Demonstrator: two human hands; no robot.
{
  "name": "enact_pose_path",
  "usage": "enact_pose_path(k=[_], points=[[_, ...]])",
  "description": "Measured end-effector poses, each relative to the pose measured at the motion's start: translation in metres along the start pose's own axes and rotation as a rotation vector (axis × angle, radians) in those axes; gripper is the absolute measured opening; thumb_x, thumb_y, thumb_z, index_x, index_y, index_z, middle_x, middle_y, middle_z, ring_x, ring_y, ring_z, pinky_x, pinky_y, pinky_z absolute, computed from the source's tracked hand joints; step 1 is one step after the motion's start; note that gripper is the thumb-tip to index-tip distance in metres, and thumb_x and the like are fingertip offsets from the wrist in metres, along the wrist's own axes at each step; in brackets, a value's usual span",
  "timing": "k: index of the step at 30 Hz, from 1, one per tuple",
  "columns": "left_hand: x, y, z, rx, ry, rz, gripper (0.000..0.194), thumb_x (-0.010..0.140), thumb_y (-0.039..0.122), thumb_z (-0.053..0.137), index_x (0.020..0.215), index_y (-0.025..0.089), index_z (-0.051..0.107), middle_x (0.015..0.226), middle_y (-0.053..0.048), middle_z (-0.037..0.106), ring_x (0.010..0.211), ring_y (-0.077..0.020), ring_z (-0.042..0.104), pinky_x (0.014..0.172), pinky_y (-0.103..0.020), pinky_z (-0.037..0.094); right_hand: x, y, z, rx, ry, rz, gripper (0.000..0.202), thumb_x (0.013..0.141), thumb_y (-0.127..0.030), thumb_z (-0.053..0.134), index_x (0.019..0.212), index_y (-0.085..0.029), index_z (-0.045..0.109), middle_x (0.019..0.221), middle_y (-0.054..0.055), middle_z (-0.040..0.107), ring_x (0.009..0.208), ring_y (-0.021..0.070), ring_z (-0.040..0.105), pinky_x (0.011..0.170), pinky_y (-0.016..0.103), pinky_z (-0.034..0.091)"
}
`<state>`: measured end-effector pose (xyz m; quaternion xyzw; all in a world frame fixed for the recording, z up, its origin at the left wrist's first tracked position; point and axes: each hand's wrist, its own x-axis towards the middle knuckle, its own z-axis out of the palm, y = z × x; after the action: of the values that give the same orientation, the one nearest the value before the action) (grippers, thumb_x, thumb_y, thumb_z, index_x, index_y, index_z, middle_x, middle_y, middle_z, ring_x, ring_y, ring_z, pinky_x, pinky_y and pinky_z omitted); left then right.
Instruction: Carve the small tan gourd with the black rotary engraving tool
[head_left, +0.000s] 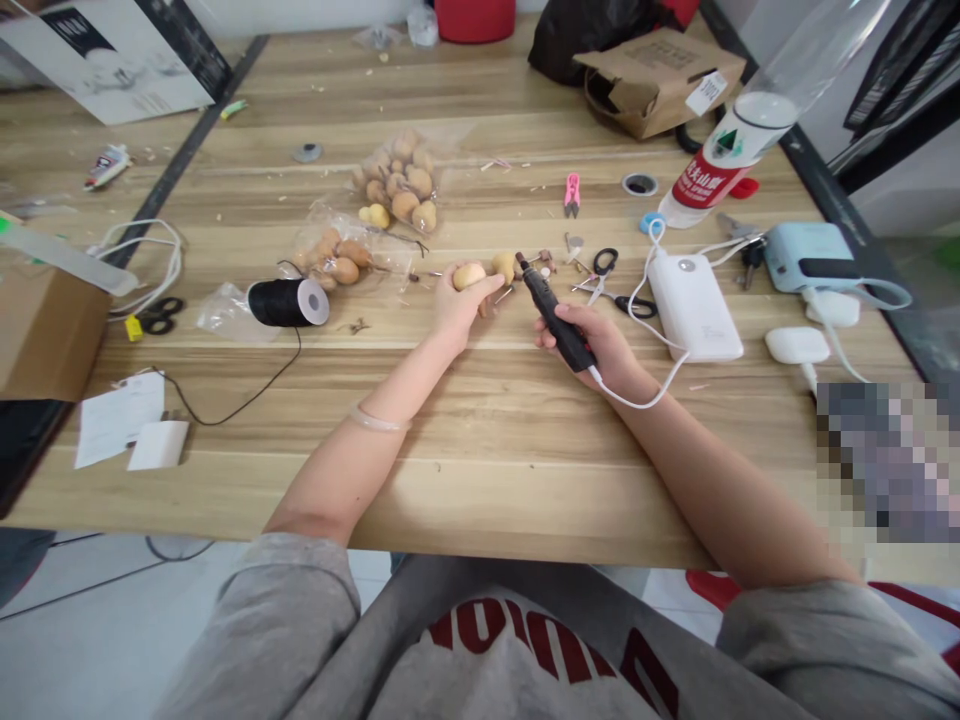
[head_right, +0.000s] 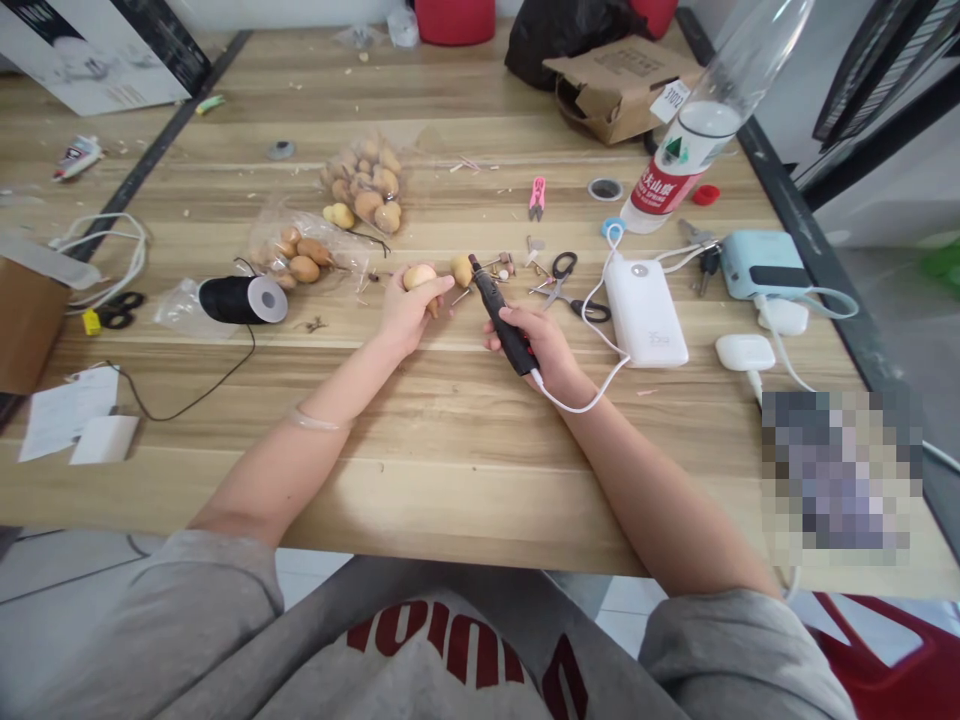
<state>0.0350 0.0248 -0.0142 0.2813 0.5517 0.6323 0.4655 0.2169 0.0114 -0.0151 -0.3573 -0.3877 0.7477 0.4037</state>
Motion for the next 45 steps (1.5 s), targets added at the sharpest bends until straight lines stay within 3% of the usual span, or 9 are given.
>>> enact_pose_path(k=[7, 17, 21, 28, 32, 36, 41, 45], points=[[0.007, -0.011, -0.004, 0.019, 0.027, 0.089, 0.04, 0.061, 0.007, 0.07, 0.094, 0.021, 0.052, 0.086, 0.001, 0.063, 0.088, -0.0143, 0.065, 0.071, -0.024, 0.052, -0.001, 0.0, 0.0, 0.025, -0.034, -0.02, 0.018, 0.073, -0.03, 0.073, 0.077, -0.016, 0.063, 0.075, 0.005, 0.066, 0.056, 0.0118, 0.056, 0.063, 0.027, 0.052], [0.002, -0.009, -0.002, -0.006, -0.048, 0.081, 0.036, 0.056, 0.006, 0.075, 0.084, 0.016, 0.055, 0.086, -0.003, 0.068, 0.083, -0.0162, 0.066, 0.067, -0.027, 0.054, -0.003, -0.001, 0.0, -0.053, -0.068, -0.058, 0.019, 0.074, -0.03, 0.069, 0.081, -0.013, 0.066, 0.077, 0.006, 0.069, 0.058, 0.0127, 0.061, 0.06, 0.024, 0.051], [0.001, -0.009, -0.001, 0.002, -0.047, 0.064, 0.039, 0.058, 0.007, 0.075, 0.083, 0.018, 0.048, 0.078, -0.001, 0.067, 0.078, -0.0164, 0.067, 0.069, -0.03, 0.056, -0.005, -0.002, 0.0, -0.128, -0.093, -0.082, 0.02, 0.075, -0.03, 0.068, 0.085, -0.012, 0.069, 0.078, 0.006, 0.07, 0.057, 0.0136, 0.062, 0.061, 0.025, 0.051], [0.001, -0.008, 0.0, 0.028, -0.01, 0.074, 0.051, 0.057, 0.007, 0.075, 0.091, 0.022, 0.041, 0.075, 0.005, 0.061, 0.074, -0.0131, 0.065, 0.065, -0.024, 0.051, -0.005, -0.003, 0.001, -0.18, -0.111, -0.072, 0.021, 0.076, -0.03, 0.067, 0.086, -0.012, 0.07, 0.08, 0.008, 0.071, 0.058, 0.0149, 0.062, 0.06, 0.026, 0.049], [0.003, -0.01, 0.001, 0.036, 0.001, 0.073, 0.045, 0.063, 0.007, 0.068, 0.095, 0.022, 0.04, 0.077, 0.004, 0.058, 0.07, -0.0111, 0.061, 0.063, -0.023, 0.049, -0.005, -0.002, 0.001, -0.159, -0.111, -0.074, 0.02, 0.075, -0.03, 0.068, 0.084, -0.012, 0.07, 0.079, 0.008, 0.07, 0.058, 0.0147, 0.061, 0.062, 0.026, 0.05], [0.005, -0.012, -0.001, 0.086, -0.049, 0.103, 0.038, 0.064, 0.007, 0.062, 0.096, 0.021, 0.047, 0.082, 0.001, 0.058, 0.075, -0.0124, 0.06, 0.06, -0.022, 0.048, -0.006, -0.003, 0.003, -0.148, -0.103, -0.071, 0.02, 0.075, -0.029, 0.068, 0.085, -0.011, 0.07, 0.078, 0.007, 0.07, 0.057, 0.0139, 0.061, 0.061, 0.025, 0.05], [0.003, -0.012, -0.003, 0.147, -0.163, 0.185, 0.033, 0.058, 0.007, 0.069, 0.085, 0.018, 0.053, 0.082, -0.001, 0.06, 0.073, -0.0123, 0.058, 0.056, -0.021, 0.045, -0.008, -0.004, 0.004, -0.196, -0.104, -0.073, 0.023, 0.075, -0.029, 0.068, 0.089, -0.011, 0.071, 0.078, 0.007, 0.07, 0.057, 0.0138, 0.061, 0.058, 0.025, 0.048], [0.0, -0.01, -0.002, 0.155, -0.13, 0.182, 0.038, 0.056, 0.002, 0.069, 0.081, 0.019, 0.047, 0.077, 0.002, 0.058, 0.068, -0.0112, 0.056, 0.055, -0.022, 0.045, -0.009, -0.003, 0.003, -0.226, -0.125, -0.081, 0.028, 0.075, -0.029, 0.069, 0.096, -0.012, 0.073, 0.078, 0.006, 0.071, 0.057, 0.014, 0.06, 0.058, 0.025, 0.048]])
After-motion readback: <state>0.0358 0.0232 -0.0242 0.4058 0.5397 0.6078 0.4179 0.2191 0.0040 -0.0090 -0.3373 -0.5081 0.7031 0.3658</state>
